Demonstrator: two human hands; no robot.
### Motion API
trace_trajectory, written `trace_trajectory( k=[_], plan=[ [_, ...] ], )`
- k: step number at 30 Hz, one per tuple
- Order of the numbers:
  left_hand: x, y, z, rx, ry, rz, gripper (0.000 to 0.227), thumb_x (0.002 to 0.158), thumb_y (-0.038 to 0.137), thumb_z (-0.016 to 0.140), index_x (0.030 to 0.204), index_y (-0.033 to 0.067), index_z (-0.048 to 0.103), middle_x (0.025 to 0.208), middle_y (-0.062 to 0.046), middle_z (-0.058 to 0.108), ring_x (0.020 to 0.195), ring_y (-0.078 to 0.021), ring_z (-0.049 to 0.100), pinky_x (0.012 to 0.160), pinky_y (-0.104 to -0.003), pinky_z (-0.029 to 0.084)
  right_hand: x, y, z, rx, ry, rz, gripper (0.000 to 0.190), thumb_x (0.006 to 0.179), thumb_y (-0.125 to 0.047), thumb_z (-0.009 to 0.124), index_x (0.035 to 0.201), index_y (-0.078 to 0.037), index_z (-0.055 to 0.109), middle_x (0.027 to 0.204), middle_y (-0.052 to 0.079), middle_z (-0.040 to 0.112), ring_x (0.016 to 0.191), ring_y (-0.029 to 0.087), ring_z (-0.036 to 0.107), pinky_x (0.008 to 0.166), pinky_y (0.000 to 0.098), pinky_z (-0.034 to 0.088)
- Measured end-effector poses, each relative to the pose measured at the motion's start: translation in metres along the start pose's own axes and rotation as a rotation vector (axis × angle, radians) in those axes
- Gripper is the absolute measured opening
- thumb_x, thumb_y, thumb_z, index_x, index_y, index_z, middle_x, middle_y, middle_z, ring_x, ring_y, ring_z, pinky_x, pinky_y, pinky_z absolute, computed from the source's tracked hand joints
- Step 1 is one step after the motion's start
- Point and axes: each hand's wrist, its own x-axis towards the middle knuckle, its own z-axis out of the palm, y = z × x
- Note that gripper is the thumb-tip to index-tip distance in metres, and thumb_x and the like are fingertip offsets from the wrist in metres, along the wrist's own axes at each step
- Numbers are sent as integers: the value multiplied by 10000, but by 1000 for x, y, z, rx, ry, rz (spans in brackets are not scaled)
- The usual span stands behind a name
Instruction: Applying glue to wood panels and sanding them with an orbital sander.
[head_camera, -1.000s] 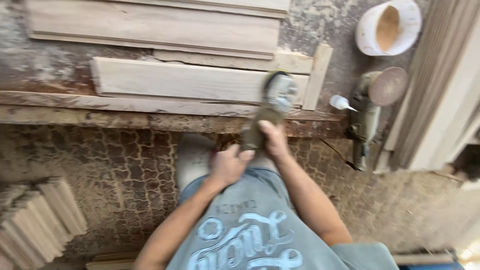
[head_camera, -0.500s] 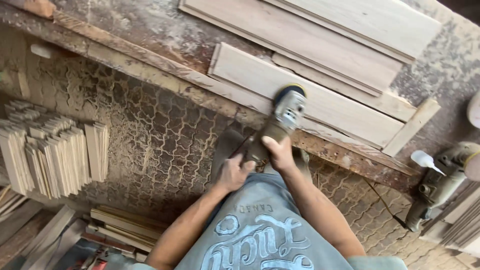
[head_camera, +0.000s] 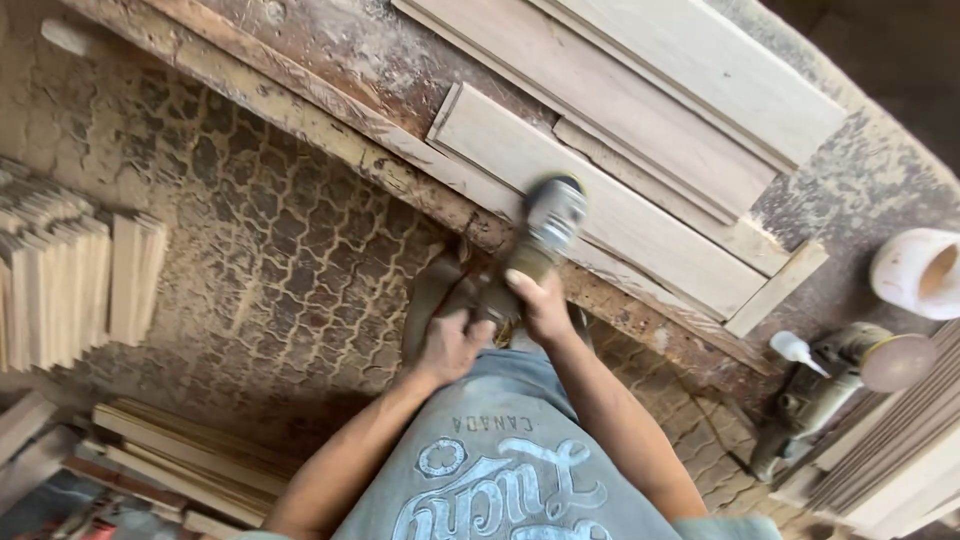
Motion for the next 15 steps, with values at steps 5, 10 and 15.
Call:
trace_trajectory(
  k=[5,10,15],
  plan=[
    [-12,60,66,47,-428,-107,699,865,775,528,913,89,654,882,-255,732,958,-467,705,788,-523,554,-78,46,-154,299,227,71,438,896,-149,710,1302,-13,617,1080,181,736,897,313,743,840,510,589],
    [-17,75,129,10,-411,311,454,720,524,773,860,116,633,968,-133,720,1009,-389,703,818,-485,576,-135,17,-200,443,496,29,318,894,-179,721,1162,-9,701,1086,221,751,952,361,751,862,533,606],
    [-3,83,161,170,-383,540,450,698,573,741,911,190,637,964,-21,722,993,-281,712,791,-421,582,-163,-47,-181,419,476,-138,278,897,-123,720,1150,-13,684,1039,220,749,931,358,756,848,531,617]
  ],
)
